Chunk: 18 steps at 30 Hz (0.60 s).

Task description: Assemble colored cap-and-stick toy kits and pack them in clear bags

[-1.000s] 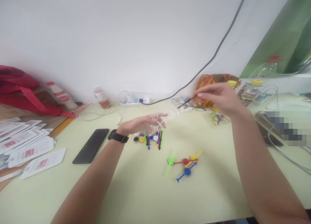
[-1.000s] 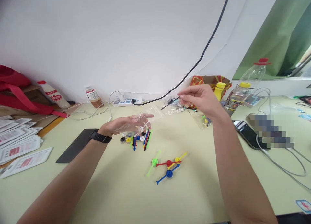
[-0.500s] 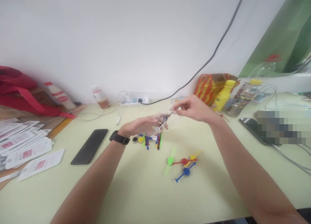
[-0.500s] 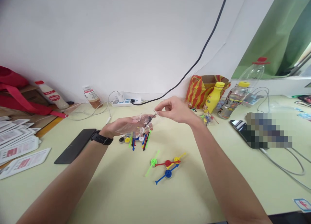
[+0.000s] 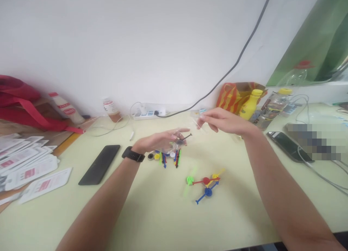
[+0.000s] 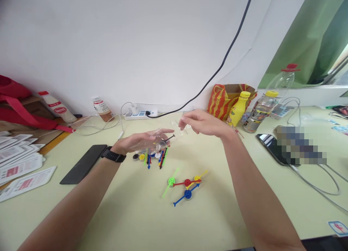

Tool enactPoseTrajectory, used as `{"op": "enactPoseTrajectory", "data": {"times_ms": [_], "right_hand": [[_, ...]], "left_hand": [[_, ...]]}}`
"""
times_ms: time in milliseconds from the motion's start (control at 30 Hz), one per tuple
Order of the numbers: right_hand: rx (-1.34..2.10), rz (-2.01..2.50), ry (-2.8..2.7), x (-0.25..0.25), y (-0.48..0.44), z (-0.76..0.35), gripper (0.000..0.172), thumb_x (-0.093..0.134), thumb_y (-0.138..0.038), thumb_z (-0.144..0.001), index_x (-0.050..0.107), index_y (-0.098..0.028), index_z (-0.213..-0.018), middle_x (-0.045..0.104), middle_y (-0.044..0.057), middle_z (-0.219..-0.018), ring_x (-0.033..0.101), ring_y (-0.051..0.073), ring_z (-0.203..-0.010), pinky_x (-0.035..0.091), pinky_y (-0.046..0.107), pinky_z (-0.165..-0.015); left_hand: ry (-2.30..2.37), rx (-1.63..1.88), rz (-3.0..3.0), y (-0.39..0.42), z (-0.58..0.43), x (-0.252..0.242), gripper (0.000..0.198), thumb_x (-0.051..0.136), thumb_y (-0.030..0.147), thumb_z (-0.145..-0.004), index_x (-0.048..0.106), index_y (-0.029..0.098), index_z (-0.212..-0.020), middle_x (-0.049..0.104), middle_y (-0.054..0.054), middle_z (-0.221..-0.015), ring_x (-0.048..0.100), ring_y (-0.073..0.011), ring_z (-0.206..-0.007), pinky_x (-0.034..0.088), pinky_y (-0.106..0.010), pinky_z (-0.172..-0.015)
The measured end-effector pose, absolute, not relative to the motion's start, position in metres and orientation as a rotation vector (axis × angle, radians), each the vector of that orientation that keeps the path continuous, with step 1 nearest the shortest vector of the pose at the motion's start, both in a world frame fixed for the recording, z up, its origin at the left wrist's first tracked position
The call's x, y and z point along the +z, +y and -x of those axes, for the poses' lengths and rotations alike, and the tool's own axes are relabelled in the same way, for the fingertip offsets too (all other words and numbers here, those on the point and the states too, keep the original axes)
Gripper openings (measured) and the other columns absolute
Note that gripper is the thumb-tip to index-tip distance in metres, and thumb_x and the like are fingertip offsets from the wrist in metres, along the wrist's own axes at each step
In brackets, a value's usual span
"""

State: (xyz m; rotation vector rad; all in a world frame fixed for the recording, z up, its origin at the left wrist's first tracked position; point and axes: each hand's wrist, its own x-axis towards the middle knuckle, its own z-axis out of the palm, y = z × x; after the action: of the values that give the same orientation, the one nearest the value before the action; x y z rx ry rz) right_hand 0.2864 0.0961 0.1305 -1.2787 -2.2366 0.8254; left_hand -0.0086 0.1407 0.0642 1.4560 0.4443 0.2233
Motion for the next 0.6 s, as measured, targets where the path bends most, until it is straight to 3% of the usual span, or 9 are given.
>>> {"op": "enactPoseTrajectory", "data": {"times_ms": [133, 267, 400, 600], "right_hand": [[0.624, 1.509, -2.349, 0.135, 0.088, -0.293, 0.034, 0.051, -0.039, -0.097, 0.070, -0.017, -0.080, 0.067, 0.006, -0.082, 0.057, 0.017, -0.071, 0.039, 0.027, -0.061], [0.763, 1.584, -2.710, 0.128, 0.075, -0.271, 0.012, 0.065, -0.025, -0.084, 0.075, -0.020, -0.087, 0.072, 0.006, -0.092, 0.063, 0.019, -0.074, 0.038, 0.028, -0.058], [0.886, 1.203, -3.071, 0.106, 0.061, -0.215, 0.028, 0.076, -0.022, -0.072, 0.076, -0.022, -0.100, 0.072, 0.005, -0.104, 0.065, 0.022, -0.090, 0.041, 0.026, -0.061], [0.883, 1.188, -3.315, 0.077, 0.049, -0.167, 0.019, 0.063, -0.004, -0.061, 0.068, -0.017, -0.074, 0.071, 0.006, -0.088, 0.061, 0.019, -0.067, 0.036, 0.027, -0.052]], "left_hand": [[0.485, 0.278, -1.430, 0.146, 0.023, 0.069, 0.067, 0.057, 0.041, -0.098, 0.036, 0.025, -0.160, 0.057, -0.015, -0.131, 0.057, -0.0231, -0.100, 0.043, -0.028, -0.072], [0.513, 0.372, -1.397, 0.152, 0.037, 0.074, 0.069, 0.054, 0.042, -0.098, 0.033, 0.023, -0.161, 0.057, -0.016, -0.131, 0.055, -0.0213, -0.092, 0.043, -0.030, -0.072], [0.525, 0.385, -1.376, 0.151, 0.038, 0.076, 0.071, 0.055, 0.043, -0.097, 0.032, 0.021, -0.161, 0.059, -0.016, -0.128, 0.055, -0.0216, -0.092, 0.042, -0.031, -0.073], [0.514, 0.338, -1.385, 0.150, 0.033, 0.076, 0.071, 0.057, 0.042, -0.097, 0.032, 0.023, -0.161, 0.059, -0.016, -0.129, 0.054, -0.0204, -0.089, 0.038, -0.028, -0.065]]}}
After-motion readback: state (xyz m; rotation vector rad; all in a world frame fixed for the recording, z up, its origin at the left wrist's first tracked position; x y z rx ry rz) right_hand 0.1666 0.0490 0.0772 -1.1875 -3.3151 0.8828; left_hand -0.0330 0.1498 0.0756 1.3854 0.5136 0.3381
